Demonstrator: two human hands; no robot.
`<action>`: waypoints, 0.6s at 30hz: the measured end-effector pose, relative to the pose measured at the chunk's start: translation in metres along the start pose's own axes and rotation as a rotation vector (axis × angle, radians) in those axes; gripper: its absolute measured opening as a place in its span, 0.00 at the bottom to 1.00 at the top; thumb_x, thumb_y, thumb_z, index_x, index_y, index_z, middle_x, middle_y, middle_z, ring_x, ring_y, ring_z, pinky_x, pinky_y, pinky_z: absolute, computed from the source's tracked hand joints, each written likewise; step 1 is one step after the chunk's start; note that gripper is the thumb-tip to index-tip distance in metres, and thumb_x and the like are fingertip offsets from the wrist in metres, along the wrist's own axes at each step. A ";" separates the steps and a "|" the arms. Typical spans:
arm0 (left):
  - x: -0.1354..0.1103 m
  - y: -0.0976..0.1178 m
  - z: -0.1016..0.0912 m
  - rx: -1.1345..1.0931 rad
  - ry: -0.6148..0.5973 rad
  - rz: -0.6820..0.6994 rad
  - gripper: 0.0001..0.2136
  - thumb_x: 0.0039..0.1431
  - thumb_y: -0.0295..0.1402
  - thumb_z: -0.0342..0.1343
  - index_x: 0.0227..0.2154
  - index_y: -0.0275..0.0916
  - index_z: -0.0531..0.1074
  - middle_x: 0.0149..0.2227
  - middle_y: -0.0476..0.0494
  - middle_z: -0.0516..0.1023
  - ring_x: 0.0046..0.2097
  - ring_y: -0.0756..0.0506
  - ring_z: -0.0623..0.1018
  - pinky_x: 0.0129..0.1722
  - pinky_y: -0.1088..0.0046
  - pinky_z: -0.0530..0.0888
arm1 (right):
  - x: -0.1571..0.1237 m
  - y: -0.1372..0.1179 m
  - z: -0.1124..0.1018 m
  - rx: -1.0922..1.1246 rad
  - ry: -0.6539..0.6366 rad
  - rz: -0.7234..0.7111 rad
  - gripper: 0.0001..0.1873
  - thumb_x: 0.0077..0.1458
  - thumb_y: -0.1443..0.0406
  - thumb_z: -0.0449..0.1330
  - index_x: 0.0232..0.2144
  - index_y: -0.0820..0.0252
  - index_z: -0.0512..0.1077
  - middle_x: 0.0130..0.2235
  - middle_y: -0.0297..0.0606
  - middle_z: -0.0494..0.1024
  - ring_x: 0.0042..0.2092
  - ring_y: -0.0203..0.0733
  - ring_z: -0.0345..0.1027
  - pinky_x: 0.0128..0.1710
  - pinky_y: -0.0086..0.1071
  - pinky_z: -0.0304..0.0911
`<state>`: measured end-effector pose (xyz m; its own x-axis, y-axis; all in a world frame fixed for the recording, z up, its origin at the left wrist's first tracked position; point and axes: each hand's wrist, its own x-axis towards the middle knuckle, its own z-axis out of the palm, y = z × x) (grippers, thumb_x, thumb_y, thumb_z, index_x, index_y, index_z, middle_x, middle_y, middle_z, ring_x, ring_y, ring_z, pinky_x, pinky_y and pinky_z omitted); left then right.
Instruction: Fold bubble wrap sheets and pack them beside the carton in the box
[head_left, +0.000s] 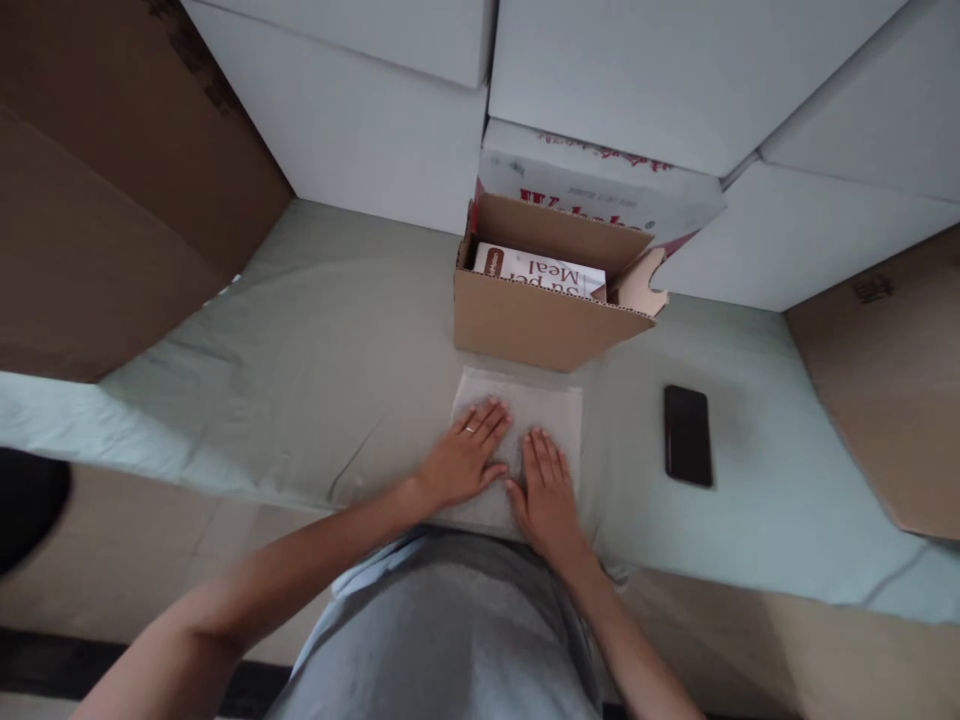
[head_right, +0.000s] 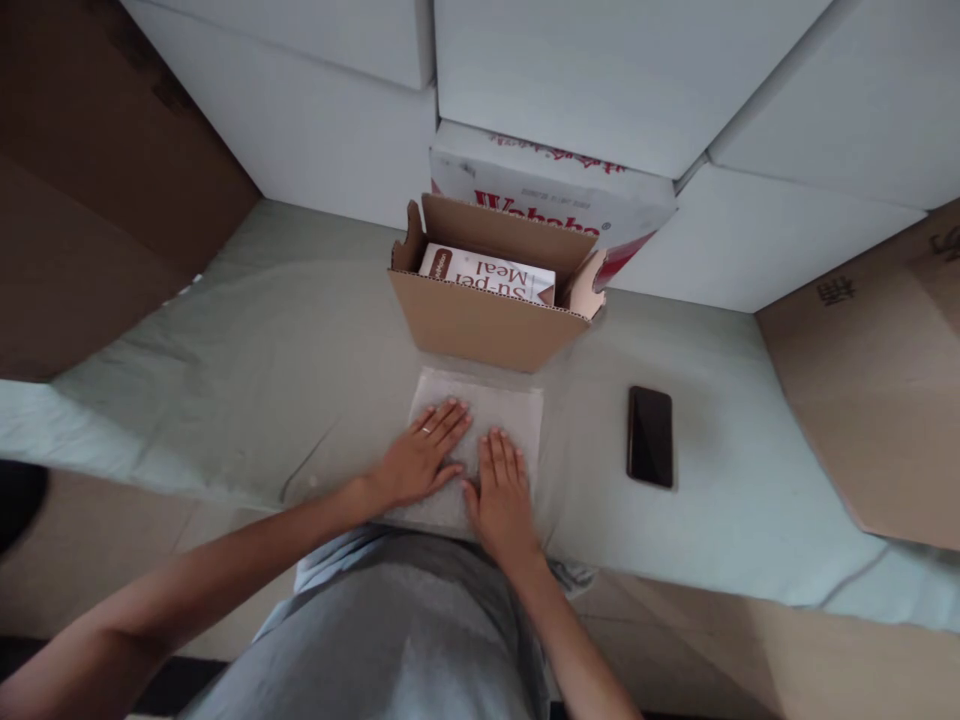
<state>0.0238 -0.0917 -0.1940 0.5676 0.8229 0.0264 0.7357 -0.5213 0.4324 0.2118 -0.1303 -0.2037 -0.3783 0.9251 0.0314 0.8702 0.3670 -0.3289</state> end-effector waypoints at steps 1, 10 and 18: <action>-0.002 -0.005 0.001 0.021 0.015 -0.037 0.31 0.62 0.42 0.47 0.63 0.28 0.49 0.66 0.30 0.49 0.67 0.36 0.47 0.64 0.53 0.49 | -0.001 0.004 0.000 -0.016 0.009 0.023 0.33 0.62 0.60 0.48 0.65 0.65 0.44 0.66 0.52 0.51 0.67 0.51 0.41 0.63 0.52 0.45; 0.007 -0.016 -0.005 0.089 -0.002 0.073 0.24 0.65 0.35 0.44 0.61 0.29 0.53 0.65 0.31 0.52 0.68 0.39 0.47 0.64 0.57 0.53 | 0.009 0.019 -0.006 0.038 -0.026 -0.138 0.32 0.62 0.61 0.48 0.65 0.61 0.45 0.65 0.48 0.53 0.67 0.49 0.42 0.63 0.52 0.47; -0.058 -0.019 -0.026 -0.091 -0.170 0.336 0.27 0.58 0.44 0.54 0.57 0.34 0.61 0.61 0.33 0.62 0.64 0.37 0.59 0.61 0.57 0.59 | 0.001 0.035 -0.016 0.209 0.004 -0.147 0.27 0.62 0.64 0.48 0.62 0.58 0.52 0.65 0.47 0.55 0.67 0.48 0.43 0.62 0.52 0.51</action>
<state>-0.0329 -0.1231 -0.1802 0.8303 0.5563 0.0334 0.4669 -0.7270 0.5035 0.2471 -0.1153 -0.2001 -0.4947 0.8637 0.0966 0.7216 0.4701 -0.5083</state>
